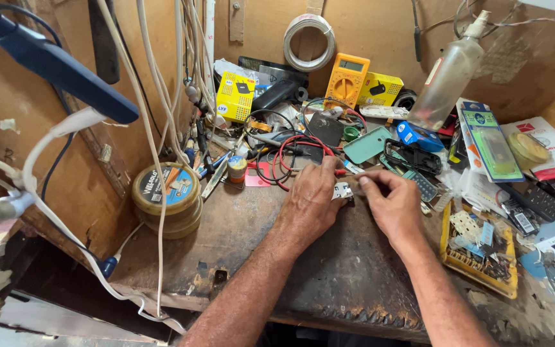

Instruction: The person works on a small circuit board on a cluttered workbench, using a multimeter to test connections and a hot air gun to heat components. They repeatedly probe and adjust the board while handling wires and tools.

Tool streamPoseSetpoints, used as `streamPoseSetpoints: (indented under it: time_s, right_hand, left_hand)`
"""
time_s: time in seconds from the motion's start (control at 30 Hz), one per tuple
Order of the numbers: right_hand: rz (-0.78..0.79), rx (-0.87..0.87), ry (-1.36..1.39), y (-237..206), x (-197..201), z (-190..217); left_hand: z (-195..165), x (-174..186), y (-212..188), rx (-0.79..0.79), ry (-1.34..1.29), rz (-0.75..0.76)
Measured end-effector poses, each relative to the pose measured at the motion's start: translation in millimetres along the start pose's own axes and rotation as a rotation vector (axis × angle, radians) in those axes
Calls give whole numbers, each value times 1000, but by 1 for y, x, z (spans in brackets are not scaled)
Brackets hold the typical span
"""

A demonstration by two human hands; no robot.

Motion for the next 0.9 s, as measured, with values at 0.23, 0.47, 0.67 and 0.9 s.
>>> streamPoseSetpoints:
  time_s: [0.23,0.47,0.67,0.9]
  right_hand:
    - [-311,505,-711,-26,19,37]
    - [-281,380,-769,-30,18,35]
    - [-193,479,-297,-39,16,51]
    - [-145,639,-451,-46,4,65]
  left_hand:
    - [-2,2,0,-16,-11,-14]
    - [-2,3,-1,-12,-7,-22]
    - [1,1,-3,-16,0,-31]
    - [1,2,-1,-7,-20,-18]
Point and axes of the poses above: each hand's wrist, its own y-axis towards the middle knuckle, its own x-axis out of the back of the hand, z = x × y, the point moved 5 cm from there along y, towards the middle knuckle, and after that the axes turned 2 degrees about y, right-handed, at the moved point
